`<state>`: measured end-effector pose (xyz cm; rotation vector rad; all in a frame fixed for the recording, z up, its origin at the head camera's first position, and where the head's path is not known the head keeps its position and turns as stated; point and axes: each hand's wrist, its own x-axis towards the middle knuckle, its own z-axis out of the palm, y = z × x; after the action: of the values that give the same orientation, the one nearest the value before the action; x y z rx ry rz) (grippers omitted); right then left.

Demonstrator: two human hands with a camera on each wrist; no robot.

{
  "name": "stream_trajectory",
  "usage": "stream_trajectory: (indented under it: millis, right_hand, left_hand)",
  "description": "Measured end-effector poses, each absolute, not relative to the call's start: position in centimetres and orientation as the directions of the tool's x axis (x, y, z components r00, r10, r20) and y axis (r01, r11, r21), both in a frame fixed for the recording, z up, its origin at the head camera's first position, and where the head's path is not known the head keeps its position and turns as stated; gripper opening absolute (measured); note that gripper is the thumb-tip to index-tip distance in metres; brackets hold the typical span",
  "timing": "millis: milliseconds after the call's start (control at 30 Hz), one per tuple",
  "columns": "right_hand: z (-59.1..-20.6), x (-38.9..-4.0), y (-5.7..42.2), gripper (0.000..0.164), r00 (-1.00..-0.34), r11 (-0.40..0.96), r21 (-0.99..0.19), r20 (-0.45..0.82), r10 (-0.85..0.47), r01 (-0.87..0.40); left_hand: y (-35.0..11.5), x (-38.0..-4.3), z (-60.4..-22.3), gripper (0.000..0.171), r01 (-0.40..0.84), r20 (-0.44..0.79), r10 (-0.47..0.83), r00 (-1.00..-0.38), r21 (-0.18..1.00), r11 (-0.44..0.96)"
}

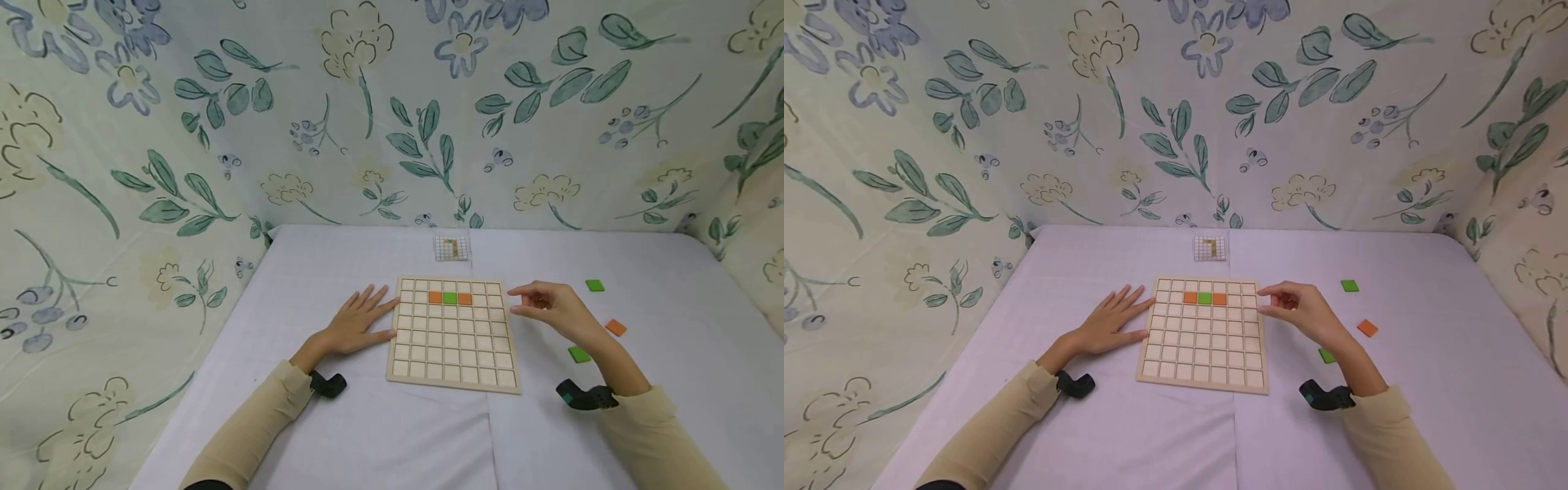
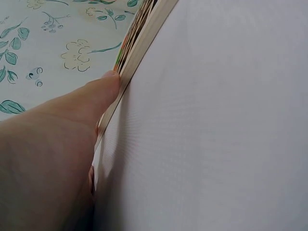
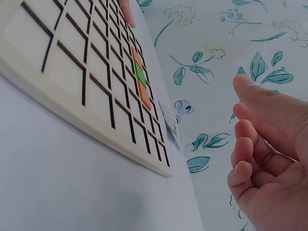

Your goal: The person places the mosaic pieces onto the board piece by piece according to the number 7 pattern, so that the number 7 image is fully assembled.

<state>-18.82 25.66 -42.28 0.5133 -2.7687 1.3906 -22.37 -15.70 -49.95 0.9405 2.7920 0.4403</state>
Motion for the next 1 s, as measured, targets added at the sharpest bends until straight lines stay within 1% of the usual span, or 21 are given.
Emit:
stream_trajectory:
  millis: [167,333,533,767,1000]
  right_hand:
    - [-42.8,-17.9,27.5,0.033,-0.936,0.552,-0.765,0.194,-0.295,-0.332]
    - [-43.1,-16.6,29.0,0.03,-0.935,0.56,-0.755,0.217,-0.279,-0.342]
    - [-43.5,-15.2,30.8,0.031,-0.951,0.63,-0.714,0.199,-0.238,-0.307]
    - [-44.6,-13.8,33.1,0.032,-0.966,0.633,-0.73,0.177,-0.187,-0.256]
    - [-45.8,-12.8,34.3,0.03,-0.966,0.63,-0.733,0.192,-0.171,-0.258]
  left_hand:
    - [-15.7,-22.3,-50.0,0.074,0.563,-0.055,0.609,-0.791,0.323,0.76]
    - [-15.6,-22.3,-50.0,0.074,0.572,-0.041,0.616,-0.787,0.327,0.752]
    - [-15.6,-22.4,-49.9,0.075,0.58,-0.028,0.62,-0.784,0.324,0.747]
    - [-15.7,-22.5,-49.8,0.075,0.578,-0.035,0.622,-0.782,0.331,0.746]
    - [-15.7,-22.4,-49.9,0.076,0.566,-0.058,0.615,-0.786,0.333,0.755]
